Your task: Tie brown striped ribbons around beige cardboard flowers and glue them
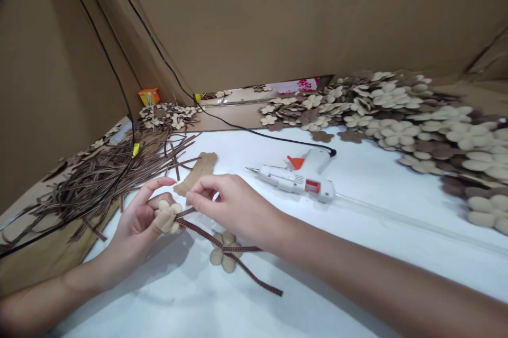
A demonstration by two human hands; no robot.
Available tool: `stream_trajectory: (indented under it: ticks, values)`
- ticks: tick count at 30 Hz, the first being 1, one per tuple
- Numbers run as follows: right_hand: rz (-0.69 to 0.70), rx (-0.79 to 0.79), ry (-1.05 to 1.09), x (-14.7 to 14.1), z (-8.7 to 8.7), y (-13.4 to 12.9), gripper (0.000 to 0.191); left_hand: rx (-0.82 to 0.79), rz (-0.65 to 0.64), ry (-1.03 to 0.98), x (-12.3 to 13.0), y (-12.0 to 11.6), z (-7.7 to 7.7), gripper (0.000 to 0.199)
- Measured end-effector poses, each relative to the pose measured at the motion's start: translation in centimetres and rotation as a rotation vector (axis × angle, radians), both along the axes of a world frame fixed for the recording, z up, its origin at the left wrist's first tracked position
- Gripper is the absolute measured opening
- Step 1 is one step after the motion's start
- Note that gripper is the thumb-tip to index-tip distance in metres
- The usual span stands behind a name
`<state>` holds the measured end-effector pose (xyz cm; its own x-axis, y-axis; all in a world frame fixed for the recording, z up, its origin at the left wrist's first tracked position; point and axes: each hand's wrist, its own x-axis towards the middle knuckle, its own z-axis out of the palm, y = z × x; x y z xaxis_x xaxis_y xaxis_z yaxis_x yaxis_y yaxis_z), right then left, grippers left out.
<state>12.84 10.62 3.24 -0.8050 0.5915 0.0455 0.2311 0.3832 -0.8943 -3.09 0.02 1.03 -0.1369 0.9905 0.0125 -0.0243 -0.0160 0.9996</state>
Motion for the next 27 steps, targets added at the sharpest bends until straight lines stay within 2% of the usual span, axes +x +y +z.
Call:
stream_trajectory:
  ticks: [9,14,17,27]
  values:
    - [0.127,-0.19,-0.148,0.3,0.8,-0.5,0.023,0.036,-0.046,0.039,0.0,0.0,0.0,0.029]
    - [0.102,-0.097,-0.022,0.1,0.4,-0.2,0.02,0.026,-0.087,0.031,0.1,-0.3,-0.2,0.025]
    - [0.084,-0.135,-0.02,0.1,0.3,-0.3,0.019,0.017,-0.085,0.044,0.1,-0.4,-0.3,0.025]
    - [0.084,-0.149,-0.02,-0.1,-0.2,-0.4,0.019,0.094,0.032,0.122,0.0,-0.1,-0.4,0.026]
